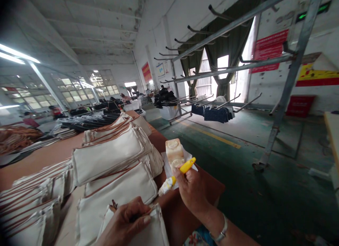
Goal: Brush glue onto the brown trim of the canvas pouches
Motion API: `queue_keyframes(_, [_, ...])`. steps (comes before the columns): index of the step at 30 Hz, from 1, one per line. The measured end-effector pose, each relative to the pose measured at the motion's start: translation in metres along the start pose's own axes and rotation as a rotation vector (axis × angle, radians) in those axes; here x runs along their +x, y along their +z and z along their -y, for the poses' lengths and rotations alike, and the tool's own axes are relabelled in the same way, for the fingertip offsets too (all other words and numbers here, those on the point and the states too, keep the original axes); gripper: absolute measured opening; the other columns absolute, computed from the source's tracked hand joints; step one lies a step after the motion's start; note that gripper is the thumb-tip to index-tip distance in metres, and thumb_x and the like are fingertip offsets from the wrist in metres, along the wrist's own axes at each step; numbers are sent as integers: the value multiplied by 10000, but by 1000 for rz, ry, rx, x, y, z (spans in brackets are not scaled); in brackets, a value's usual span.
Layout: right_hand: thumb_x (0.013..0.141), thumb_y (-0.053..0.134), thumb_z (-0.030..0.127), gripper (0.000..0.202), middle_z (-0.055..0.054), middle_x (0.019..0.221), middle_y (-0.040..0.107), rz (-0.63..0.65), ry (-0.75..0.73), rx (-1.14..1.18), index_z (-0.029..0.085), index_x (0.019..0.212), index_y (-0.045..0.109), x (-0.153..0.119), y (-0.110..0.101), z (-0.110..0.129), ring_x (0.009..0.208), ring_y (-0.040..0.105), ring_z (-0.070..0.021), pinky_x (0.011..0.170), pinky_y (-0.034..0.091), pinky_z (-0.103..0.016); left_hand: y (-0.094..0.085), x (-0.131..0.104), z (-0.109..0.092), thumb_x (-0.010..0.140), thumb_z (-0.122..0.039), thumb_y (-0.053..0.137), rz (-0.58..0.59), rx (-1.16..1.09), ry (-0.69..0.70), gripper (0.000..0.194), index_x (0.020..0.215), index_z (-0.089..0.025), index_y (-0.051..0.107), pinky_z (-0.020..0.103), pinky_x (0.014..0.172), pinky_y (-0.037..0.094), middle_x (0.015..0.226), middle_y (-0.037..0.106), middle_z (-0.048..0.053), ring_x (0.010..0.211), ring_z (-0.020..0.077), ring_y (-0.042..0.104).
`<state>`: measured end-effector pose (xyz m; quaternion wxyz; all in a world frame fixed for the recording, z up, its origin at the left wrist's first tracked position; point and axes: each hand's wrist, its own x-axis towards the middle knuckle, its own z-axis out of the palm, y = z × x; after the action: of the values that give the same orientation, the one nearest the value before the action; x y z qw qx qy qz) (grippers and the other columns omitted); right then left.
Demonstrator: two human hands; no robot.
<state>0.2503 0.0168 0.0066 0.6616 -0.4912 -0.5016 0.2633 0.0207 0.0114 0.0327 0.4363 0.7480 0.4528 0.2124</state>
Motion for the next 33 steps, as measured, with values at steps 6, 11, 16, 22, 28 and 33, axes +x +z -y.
queue_keyframes(6, [901, 631, 526, 372, 23, 587, 471, 46, 110, 113, 178, 772, 602, -6, -5, 2, 536, 410, -152, 519, 355, -266, 18, -11, 17, 795, -576, 652, -139, 81, 101, 389, 706, -201, 703, 231, 569, 390, 784, 564, 38, 648, 137, 516])
queue_keyframes(11, [828, 698, 485, 341, 52, 568, 419, 233, 320, 368, 188, 752, 549, -14, -3, 9, 482, 324, -118, 457, 276, -242, 21, -12, 24, 790, -475, 686, -174, 119, 124, 296, 698, -193, 686, 226, 538, 367, 769, 564, 31, 599, 117, 498])
queue_keyframes(16, [849, 666, 470, 328, 48, 581, 423, 122, 229, 283, 179, 748, 555, -4, -17, 15, 529, 355, -125, 498, 307, -241, 20, -16, 25, 787, -418, 692, -177, 138, 146, 252, 693, -184, 677, 224, 552, 357, 766, 545, 23, 624, 119, 504])
queue_keyframes(22, [834, 693, 468, 347, 66, 524, 390, 236, 341, 363, 170, 740, 543, -18, -3, 9, 471, 303, -98, 446, 242, -229, 17, -17, 18, 795, -391, 677, -112, 195, 119, 207, 763, -188, 702, 230, 585, 369, 799, 561, 26, 653, 131, 529])
queue_keyframes(28, [779, 790, 434, 391, 84, 487, 351, -23, 351, 569, 168, 671, 525, -11, -28, 11, 416, 280, -65, 395, 225, -190, 7, -10, 4, 853, -332, 603, 21, 414, 10, 281, 616, -181, 618, 236, 618, 337, 742, 564, 3, 694, 138, 549])
queue_keyframes(33, [768, 822, 328, 303, 97, 469, 344, -198, 325, 814, 150, 698, 588, 6, -70, 29, 360, 256, -38, 343, 242, -158, -28, 14, -57, 878, -436, 588, -98, 244, 158, 395, 600, -166, 513, 221, 563, 290, 659, 451, -36, 622, 103, 445])
